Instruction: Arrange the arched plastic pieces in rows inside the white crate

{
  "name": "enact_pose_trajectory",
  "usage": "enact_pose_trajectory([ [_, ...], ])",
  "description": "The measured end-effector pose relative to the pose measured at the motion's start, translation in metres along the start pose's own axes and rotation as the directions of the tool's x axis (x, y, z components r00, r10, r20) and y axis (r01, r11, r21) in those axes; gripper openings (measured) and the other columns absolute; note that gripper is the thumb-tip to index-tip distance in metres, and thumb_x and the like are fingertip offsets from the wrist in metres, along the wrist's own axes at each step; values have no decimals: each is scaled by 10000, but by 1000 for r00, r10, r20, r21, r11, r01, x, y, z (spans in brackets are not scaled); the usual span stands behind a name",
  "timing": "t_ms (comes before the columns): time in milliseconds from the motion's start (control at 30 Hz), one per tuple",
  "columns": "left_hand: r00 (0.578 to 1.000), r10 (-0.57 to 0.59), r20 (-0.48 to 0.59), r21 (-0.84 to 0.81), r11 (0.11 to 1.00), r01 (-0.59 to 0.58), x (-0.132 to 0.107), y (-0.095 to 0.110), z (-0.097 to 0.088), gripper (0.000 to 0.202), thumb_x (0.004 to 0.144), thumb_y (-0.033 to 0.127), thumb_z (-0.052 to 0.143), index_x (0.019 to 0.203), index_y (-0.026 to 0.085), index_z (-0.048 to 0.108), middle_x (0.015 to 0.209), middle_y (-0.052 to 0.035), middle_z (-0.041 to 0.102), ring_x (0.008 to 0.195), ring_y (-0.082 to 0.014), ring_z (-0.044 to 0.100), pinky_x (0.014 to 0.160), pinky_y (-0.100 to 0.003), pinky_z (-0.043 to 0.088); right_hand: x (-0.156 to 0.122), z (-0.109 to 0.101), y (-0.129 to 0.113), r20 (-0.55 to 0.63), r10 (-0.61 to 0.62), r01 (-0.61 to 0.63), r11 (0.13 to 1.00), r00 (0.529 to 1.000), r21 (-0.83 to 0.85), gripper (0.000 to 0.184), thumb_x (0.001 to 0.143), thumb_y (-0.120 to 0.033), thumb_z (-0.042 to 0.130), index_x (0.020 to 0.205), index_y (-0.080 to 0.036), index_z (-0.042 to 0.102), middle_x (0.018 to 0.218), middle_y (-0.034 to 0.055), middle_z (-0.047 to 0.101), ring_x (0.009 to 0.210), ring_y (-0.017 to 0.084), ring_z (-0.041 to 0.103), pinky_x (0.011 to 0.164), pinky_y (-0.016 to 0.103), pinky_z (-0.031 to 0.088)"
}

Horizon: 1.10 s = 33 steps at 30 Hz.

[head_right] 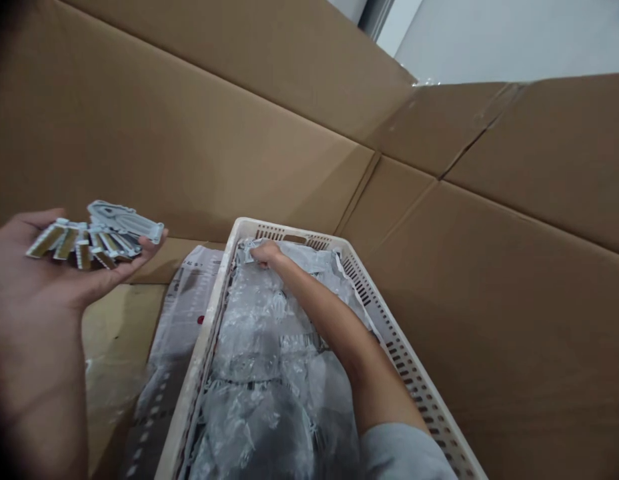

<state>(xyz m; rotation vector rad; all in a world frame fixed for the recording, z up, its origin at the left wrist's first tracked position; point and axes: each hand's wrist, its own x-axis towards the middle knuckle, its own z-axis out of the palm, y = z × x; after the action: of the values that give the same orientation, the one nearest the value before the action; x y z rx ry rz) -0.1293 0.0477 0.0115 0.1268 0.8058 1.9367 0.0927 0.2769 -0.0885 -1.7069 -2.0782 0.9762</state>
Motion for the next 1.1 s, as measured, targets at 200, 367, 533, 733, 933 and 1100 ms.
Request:
enact_pose_trajectory([
  [200,1000,-16,13,-38,999,17,0,2,-1,127,986,270,520,1055,282,626,1098,-60,820,1127,-345,773,760,-508,721,-1,6,-3,31,26,-23,997,999,-67,382,926,-197,704,578,-192,547,479,-19,502,455,117,463,469,229,342],
  [367,997,-52,49,-8,999,53,5,-4,-2,85,934,269,592,999,306,632,1039,-46,823,1075,-346,788,715,-508,720,6,14,-3,19,0,2,995,1000,-100,357,916,-176,740,597,-173,579,481,-30,522,467,106,468,498,220,345],
  [533,989,-143,45,-48,988,145,12,-23,5,179,845,206,623,1011,270,644,983,-65,813,1002,-340,790,746,-518,708,6,16,-5,39,-15,17,998,999,-53,345,922,-170,725,617,-183,563,471,-49,511,439,96,452,469,218,338],
  [733,960,-267,88,-95,957,274,10,-38,15,215,848,204,626,1056,227,675,982,-103,800,890,-324,764,666,-485,669,-6,8,-12,65,-18,17,1000,998,19,346,909,-106,697,610,-192,545,458,-49,478,462,105,441,481,225,342],
  [933,962,-267,60,-115,955,272,13,-41,14,236,831,221,643,1063,255,672,945,-95,783,856,-319,744,665,-494,655,-3,-5,-13,169,61,-72,996,984,60,369,967,-67,624,624,-178,544,537,-35,514,478,94,470,488,209,401],
  [1100,971,-239,24,-110,965,240,10,-38,15,196,852,244,635,1047,241,662,968,-105,776,944,-331,753,714,-500,654,-1,-19,-8,202,85,-96,994,976,45,167,1057,-300,684,1030,-135,689,889,10,688,682,115,643,621,244,569],
])
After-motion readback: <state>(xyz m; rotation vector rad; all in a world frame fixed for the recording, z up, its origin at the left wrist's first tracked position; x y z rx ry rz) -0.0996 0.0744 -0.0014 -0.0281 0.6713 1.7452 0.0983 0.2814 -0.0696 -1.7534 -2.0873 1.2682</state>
